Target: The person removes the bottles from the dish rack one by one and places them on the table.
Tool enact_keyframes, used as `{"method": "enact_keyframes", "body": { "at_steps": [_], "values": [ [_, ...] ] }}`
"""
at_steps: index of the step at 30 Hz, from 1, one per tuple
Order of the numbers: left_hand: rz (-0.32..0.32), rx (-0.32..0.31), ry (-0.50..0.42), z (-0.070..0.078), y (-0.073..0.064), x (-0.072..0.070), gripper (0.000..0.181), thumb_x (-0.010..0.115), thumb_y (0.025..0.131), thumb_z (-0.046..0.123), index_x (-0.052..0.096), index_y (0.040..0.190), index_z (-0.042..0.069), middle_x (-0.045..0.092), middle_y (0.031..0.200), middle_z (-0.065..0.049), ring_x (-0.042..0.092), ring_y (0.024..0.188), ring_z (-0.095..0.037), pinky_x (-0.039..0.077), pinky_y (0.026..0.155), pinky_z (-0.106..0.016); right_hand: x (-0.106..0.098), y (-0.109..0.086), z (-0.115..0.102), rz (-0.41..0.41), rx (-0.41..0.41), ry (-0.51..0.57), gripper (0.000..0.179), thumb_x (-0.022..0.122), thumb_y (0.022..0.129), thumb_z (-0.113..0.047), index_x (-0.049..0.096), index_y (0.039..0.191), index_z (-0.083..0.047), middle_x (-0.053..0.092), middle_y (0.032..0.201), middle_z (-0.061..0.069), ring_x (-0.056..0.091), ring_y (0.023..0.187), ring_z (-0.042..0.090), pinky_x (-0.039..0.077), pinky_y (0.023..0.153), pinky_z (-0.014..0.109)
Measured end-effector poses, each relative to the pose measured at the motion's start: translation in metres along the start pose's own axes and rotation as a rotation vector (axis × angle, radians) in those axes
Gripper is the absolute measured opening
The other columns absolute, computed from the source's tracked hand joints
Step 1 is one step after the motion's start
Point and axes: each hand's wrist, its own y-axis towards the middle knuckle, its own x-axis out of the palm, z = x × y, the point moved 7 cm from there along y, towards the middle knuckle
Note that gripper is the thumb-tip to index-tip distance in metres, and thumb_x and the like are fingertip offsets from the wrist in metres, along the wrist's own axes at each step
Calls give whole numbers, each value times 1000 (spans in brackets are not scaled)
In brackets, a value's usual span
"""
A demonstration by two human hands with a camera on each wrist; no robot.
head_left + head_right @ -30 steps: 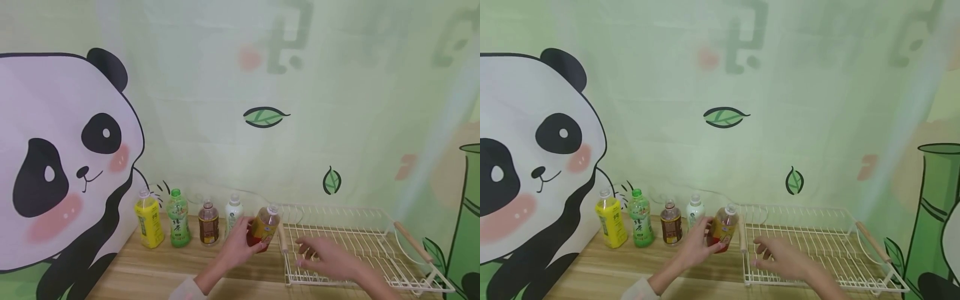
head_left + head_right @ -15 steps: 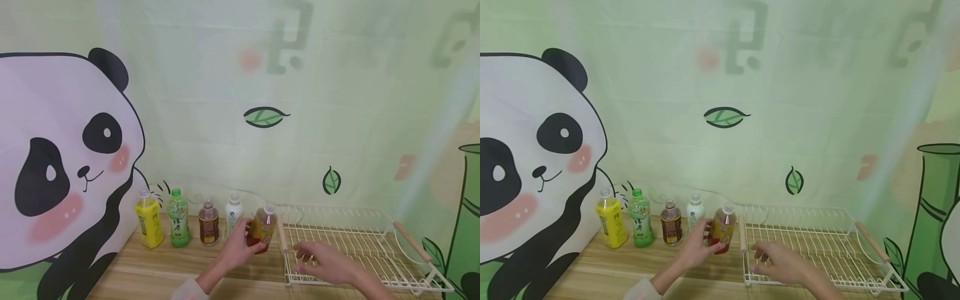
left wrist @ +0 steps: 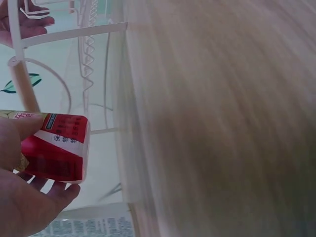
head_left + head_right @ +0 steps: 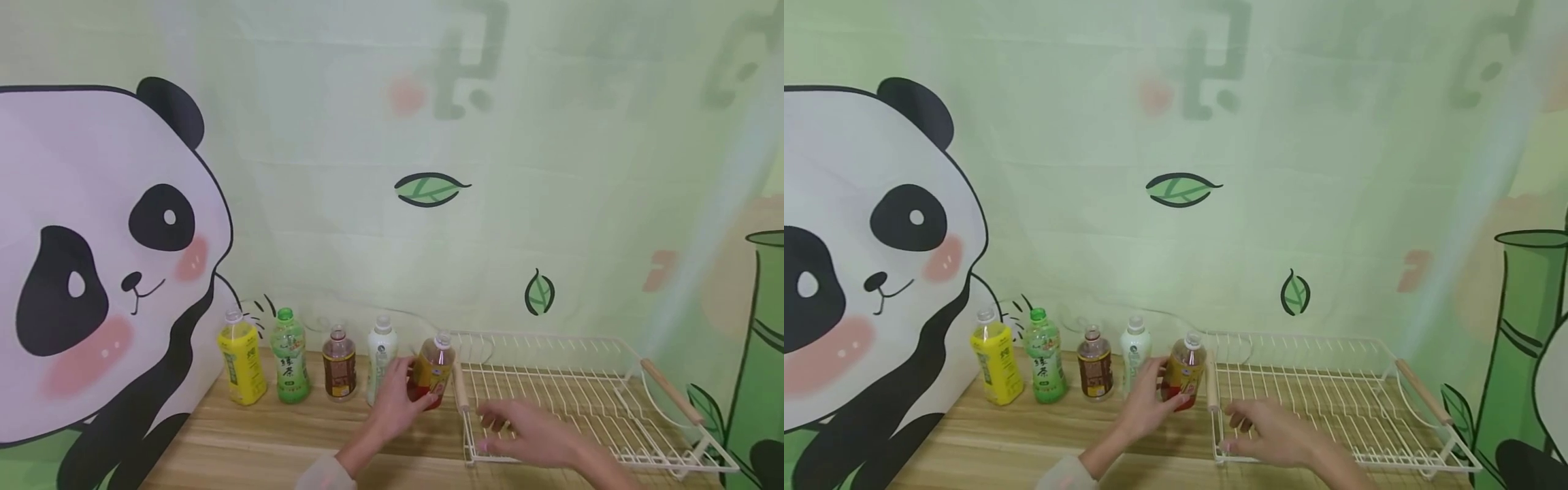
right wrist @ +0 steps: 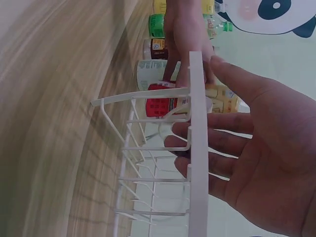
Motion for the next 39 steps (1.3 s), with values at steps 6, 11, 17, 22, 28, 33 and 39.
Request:
{"method": "enact_keyframes", "body": {
  "at_steps": [6,11,17,22,28,33,39],
  "values": [
    [-11,-55,13,-11,5,11,71,84,92,26,50,149,1,57,138,-15,59,127,-35,53,107,-54,8,-2,-5,-35,-32,1,51,74,98,-49,69,127,-7,74,110,-3,70,99,13,61,84,34],
    [-23,-102,-19,-17,10,18,70,82,94,21,47,150,-2,56,140,-19,58,129,-38,51,109,-56,13,-3,-3,-52,5,-28,53,72,98,-51,70,127,-7,75,111,-1,71,101,15,62,86,40],
    [-40,-150,-15,-23,15,25,70,82,95,19,46,151,-4,56,142,-21,57,132,-39,50,111,-56,15,-3,1,-54,38,-2,47,74,98,-48,72,123,-9,76,109,-2,71,100,14,62,87,42],
    [-40,-180,-5,-25,19,29,72,80,96,19,43,153,-5,54,145,-24,55,135,-41,47,113,-57,17,-1,5,-48,38,31,36,75,98,-43,74,116,-11,75,103,-7,67,94,4,62,83,37],
    [-20,-198,3,-28,18,35,70,80,95,15,44,151,-5,53,144,-24,54,135,-42,47,113,-58,20,-2,8,-32,16,46,31,76,98,-41,74,111,-13,72,97,-15,65,90,0,61,78,32],
    [-16,-220,-22,-28,19,35,70,78,97,12,41,153,-6,51,146,-25,52,138,-43,44,116,-58,20,-3,7,-30,15,60,30,76,98,-41,74,111,-13,70,95,-18,65,89,0,58,75,28],
    [-14,-247,-22,-26,18,36,70,75,98,8,37,155,-8,48,150,-28,50,140,-44,42,118,-59,22,-5,7,-41,25,83,28,76,99,-39,73,111,-13,70,95,-17,65,89,1,58,76,27]
  ]
}}
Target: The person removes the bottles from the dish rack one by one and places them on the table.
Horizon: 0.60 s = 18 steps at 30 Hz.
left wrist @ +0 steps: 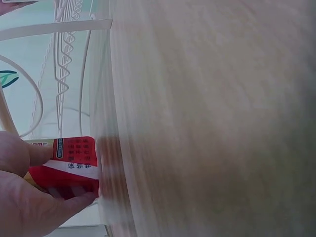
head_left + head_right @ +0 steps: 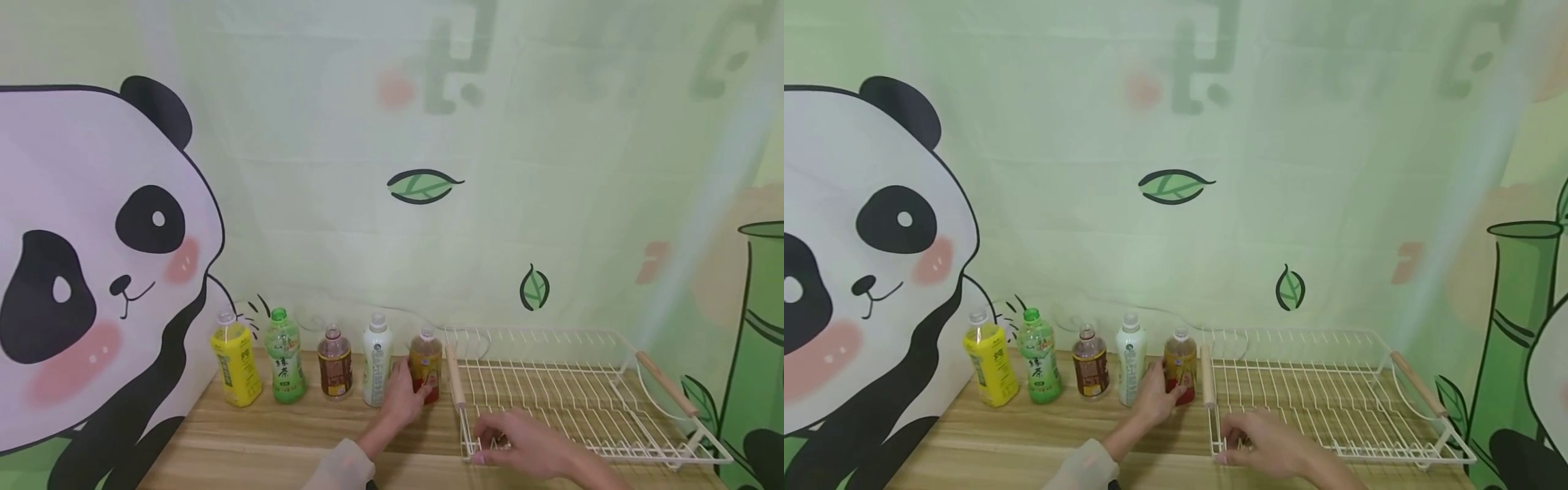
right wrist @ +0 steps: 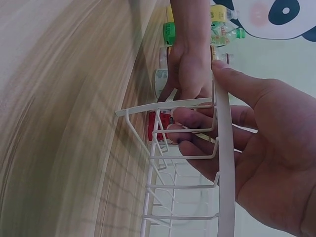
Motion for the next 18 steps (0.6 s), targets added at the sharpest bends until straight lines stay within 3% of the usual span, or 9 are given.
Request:
{"method": "enact_keyframes", "body": {
  "at_steps": [9,18],
  "values": [
    [31,-21,-3,2,-8,-1,79,77,95,4,30,155,-16,44,148,-38,48,139,-51,41,118,-61,5,-1,1,5,3,35,28,76,99,-36,73,112,-12,69,95,-17,65,90,1,59,79,28],
    [-40,-29,-35,14,-23,-9,94,84,92,14,24,155,-20,39,149,-43,48,135,-56,43,113,-66,4,-3,2,26,-13,18,32,74,100,-39,73,116,-12,70,99,-17,64,91,2,59,79,29]
  ]
}}
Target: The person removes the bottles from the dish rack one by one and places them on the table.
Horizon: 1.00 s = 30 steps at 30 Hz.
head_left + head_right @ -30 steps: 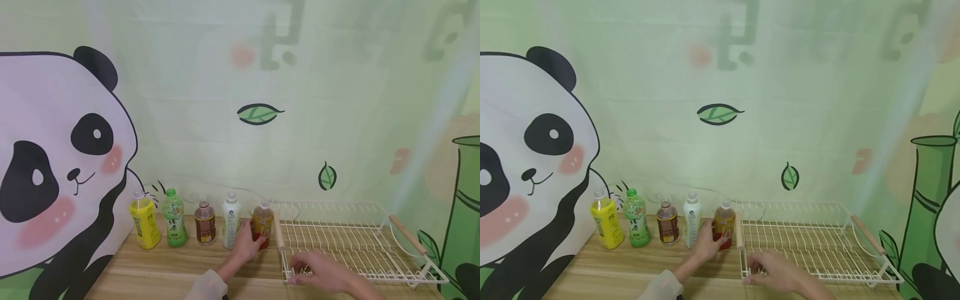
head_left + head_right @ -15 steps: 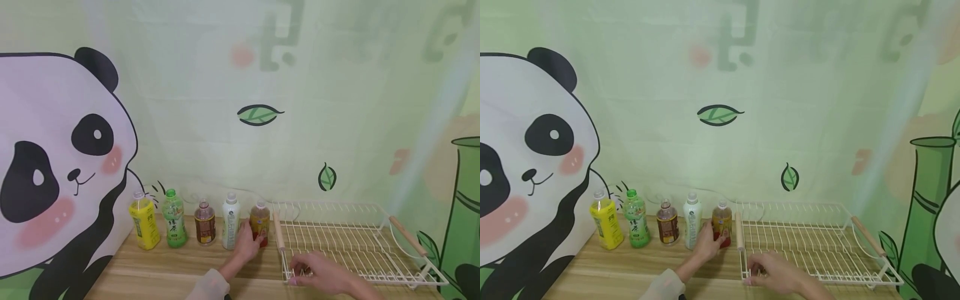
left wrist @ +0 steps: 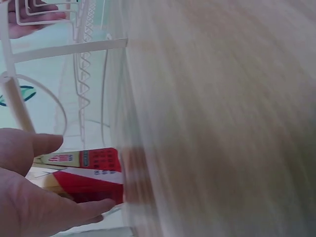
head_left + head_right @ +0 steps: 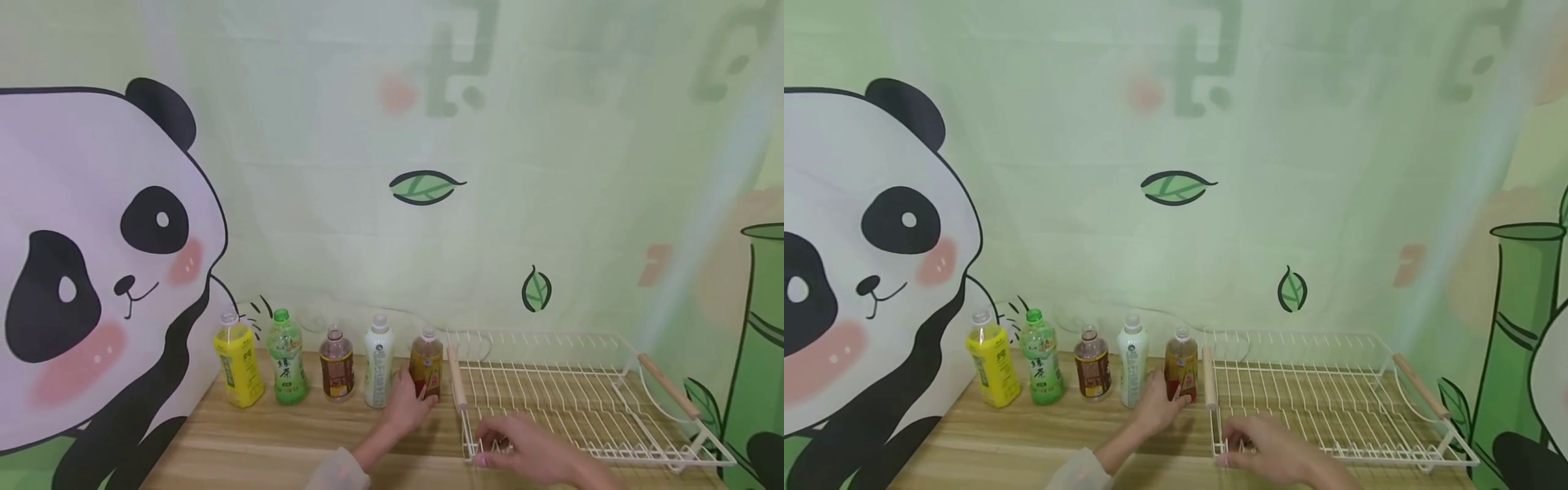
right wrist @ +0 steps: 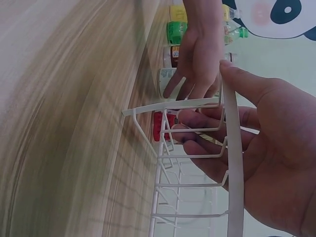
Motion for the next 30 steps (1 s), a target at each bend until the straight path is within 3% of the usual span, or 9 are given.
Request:
{"method": "enact_keyframes", "body": {
  "at_steps": [7,13,19,23,27,30],
  "values": [
    [-171,51,2,9,-16,-7,90,85,91,23,34,155,-13,48,149,-38,51,136,-53,42,113,-67,1,-1,-1,-16,-19,-3,36,71,102,-39,72,120,-8,70,101,-16,64,93,1,60,79,30],
    [-295,79,176,23,-33,-12,95,82,92,41,38,155,-14,44,155,-36,46,143,-51,40,116,-65,2,-3,-1,-58,12,-21,41,68,103,-43,72,125,-9,72,110,-12,66,101,7,60,86,36],
    [-439,172,332,51,-47,-27,87,76,95,50,46,155,-5,52,154,-27,51,142,-41,46,115,-56,3,-12,4,-106,217,-62,63,67,99,-55,61,146,-13,66,139,6,61,129,35,51,103,65],
    [-554,295,452,76,-64,-47,83,73,96,56,47,158,8,53,156,-15,53,141,-32,50,112,-49,-6,-20,-3,-127,306,-108,76,73,96,-54,50,157,-12,56,152,15,51,139,46,43,108,73],
    [-652,397,476,109,-74,-76,80,69,97,60,44,161,17,49,159,-6,55,137,-22,54,107,-42,-27,-21,-30,-134,176,-241,80,73,96,-54,46,159,-11,53,155,17,50,140,46,46,107,71],
    [-647,434,454,135,-70,-104,78,67,98,61,43,162,24,45,162,-2,53,140,-20,53,108,-43,-49,-21,-61,-120,57,-264,81,69,98,-58,44,161,-16,50,158,14,50,141,44,48,105,70]
  ]
}}
